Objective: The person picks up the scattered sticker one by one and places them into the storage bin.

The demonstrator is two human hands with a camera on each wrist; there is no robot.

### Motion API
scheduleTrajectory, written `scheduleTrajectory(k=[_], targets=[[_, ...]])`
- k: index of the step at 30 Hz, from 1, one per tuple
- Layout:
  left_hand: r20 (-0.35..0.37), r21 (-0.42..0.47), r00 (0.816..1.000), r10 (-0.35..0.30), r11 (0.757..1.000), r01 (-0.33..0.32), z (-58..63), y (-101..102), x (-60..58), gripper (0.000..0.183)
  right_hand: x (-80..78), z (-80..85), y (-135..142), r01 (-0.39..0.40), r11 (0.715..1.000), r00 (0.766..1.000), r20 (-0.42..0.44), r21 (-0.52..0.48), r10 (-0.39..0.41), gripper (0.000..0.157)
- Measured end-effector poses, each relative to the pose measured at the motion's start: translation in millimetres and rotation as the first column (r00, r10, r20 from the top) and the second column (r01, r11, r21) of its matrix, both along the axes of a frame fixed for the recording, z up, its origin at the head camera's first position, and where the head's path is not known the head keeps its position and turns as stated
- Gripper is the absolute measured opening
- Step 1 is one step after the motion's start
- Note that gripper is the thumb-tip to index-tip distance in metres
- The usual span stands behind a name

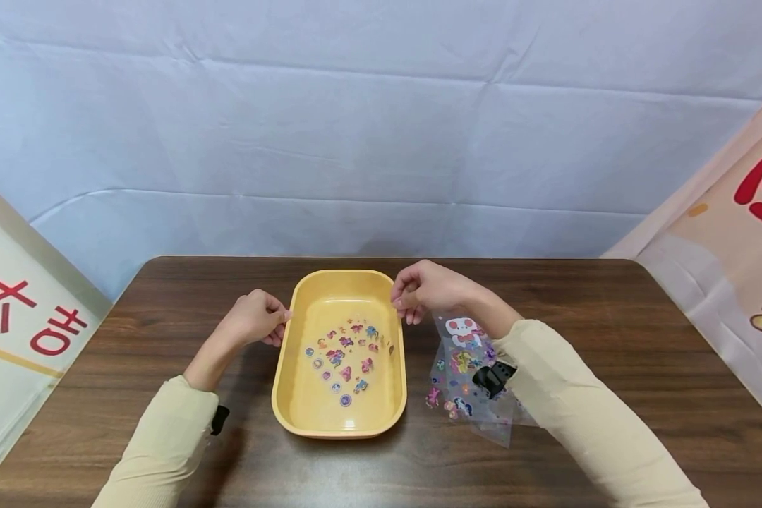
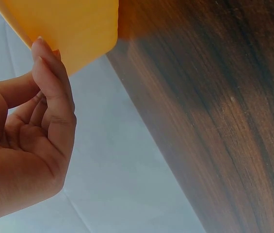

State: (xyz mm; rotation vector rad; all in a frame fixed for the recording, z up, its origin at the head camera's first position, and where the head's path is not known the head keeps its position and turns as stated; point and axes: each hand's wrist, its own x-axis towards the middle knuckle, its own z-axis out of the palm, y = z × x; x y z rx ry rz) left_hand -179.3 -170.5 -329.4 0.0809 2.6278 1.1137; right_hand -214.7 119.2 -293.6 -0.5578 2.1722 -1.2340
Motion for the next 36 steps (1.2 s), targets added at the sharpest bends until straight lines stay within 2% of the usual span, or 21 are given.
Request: scheduleTrajectory(k=[10, 15, 21, 26, 36], targets=[[0.004, 0.002, 1.0, 0.004, 1.0, -0.004, 0.2, -0.8, -0.2, 0.021, -0.8, 4.8, 16.1, 0.037, 0.998, 0.997, -0.065, 0.054, -0.034, 0.009], [0.006, 0.001, 1.0, 0.006, 1.0, -0.006, -0.4, -1.9, -1.0, 0.021, -2.2, 2.2, 27.4, 0.079, 0.994, 0.996, -0.053, 0.079, -0.075, 0.011], [0.009, 0.005, 1.0, 0.01, 1.0, -0.01, -0.9, -2.6, -2.2, 0.021, -2.4, -0.2, 44.0, 0.133, 0.99, 0.991, -0.001, 0.048, -0.133, 0.011], [0.007, 0.002, 1.0, 0.011, 1.0, -0.011, -0.7, -2.7, -2.0, 0.022, -3.6, -5.1, 58.3, 0.158, 0.986, 0.987, -0.004, 0.049, -0.158, 0.015], [0.002, -0.007, 1.0, 0.004, 1.0, -0.004, -0.7, -3.2, -1.7, 0.021, -10.2, -11.4, 83.1, 0.161, 0.982, 0.986, -0.063, 0.097, -0.155, 0.014]])
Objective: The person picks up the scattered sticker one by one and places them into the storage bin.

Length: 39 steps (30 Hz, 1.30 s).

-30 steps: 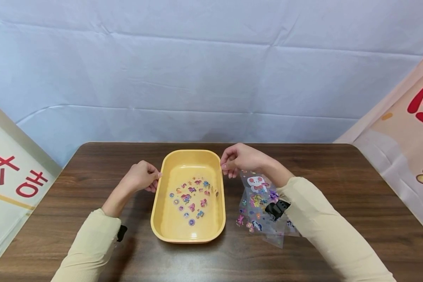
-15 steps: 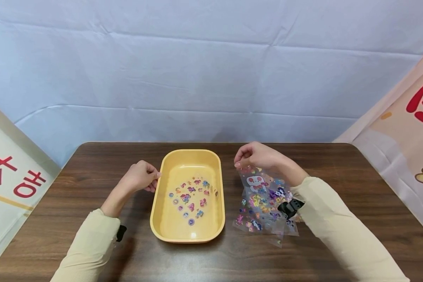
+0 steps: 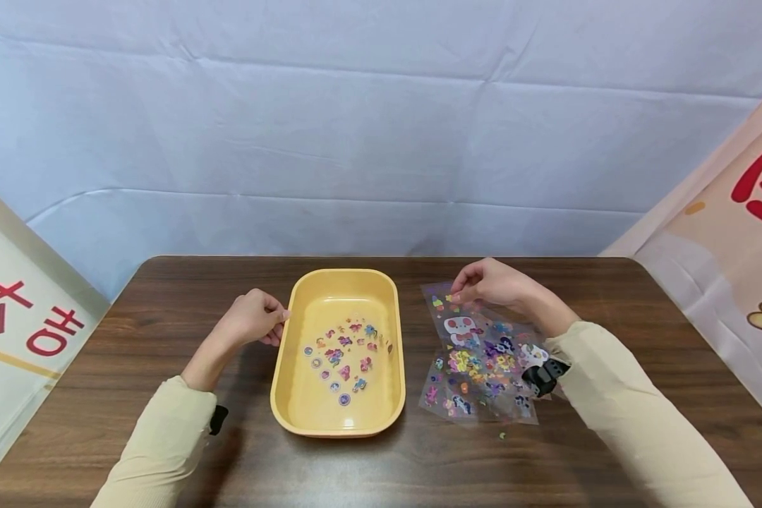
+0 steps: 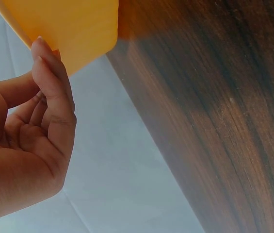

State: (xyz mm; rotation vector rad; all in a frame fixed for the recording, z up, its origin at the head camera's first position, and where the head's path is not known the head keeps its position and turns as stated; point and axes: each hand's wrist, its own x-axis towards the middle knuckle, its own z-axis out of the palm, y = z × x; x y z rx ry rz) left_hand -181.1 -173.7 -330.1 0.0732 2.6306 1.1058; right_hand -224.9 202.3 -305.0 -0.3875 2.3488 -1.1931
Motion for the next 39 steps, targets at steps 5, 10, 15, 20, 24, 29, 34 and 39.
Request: scheduleTrajectory(k=[5, 10, 15, 20, 24, 29, 34, 39], targets=[[-0.003, 0.002, 1.0, -0.005, 1.0, 0.005, 0.1, -0.4, 0.2, 0.021, -1.3, -3.6, 10.1, 0.041, 0.999, 0.999, 0.012, 0.013, -0.041, 0.016], [-0.001, 0.018, 1.0, -0.014, 1.0, 0.014, 0.2, -1.6, 0.5, 0.021, -0.3, -6.4, 19.5, 0.048, 0.998, 0.999, 0.009, 0.036, -0.049, 0.019], [-0.005, 0.023, 1.0, -0.022, 0.999, 0.023, 2.6, -0.7, 2.1, 0.021, 1.9, -13.5, 29.8, 0.051, 0.998, 0.998, 0.025, 0.039, -0.052, 0.018], [0.001, 0.025, 1.0, -0.011, 1.0, 0.011, 1.4, 0.2, 1.6, 0.022, 4.6, -24.2, 39.1, 0.05, 0.998, 0.997, 0.052, 0.036, -0.052, 0.019], [0.0, 0.017, 1.0, -0.001, 1.0, 0.001, 1.7, 1.7, 2.1, 0.022, 6.7, -29.3, 45.8, 0.036, 0.998, 0.999, 0.036, 0.054, -0.038, 0.019], [-0.004, 0.015, 1.0, -0.006, 1.0, 0.006, 1.8, 1.5, 2.7, 0.022, 9.2, -32.3, 53.2, 0.018, 0.997, 1.0, 0.008, 0.079, -0.018, 0.018], [-0.008, 0.014, 1.0, -0.011, 1.0, 0.011, 0.6, 0.7, 2.2, 0.022, 9.3, -37.5, 60.0, 0.049, 0.996, 0.999, 0.012, 0.078, -0.05, 0.018], [-0.009, 0.015, 1.0, -0.011, 1.0, 0.011, 1.2, 1.3, 2.4, 0.022, 8.3, -43.1, 66.9, 0.101, 0.99, 0.995, 0.009, 0.096, -0.102, 0.019]])
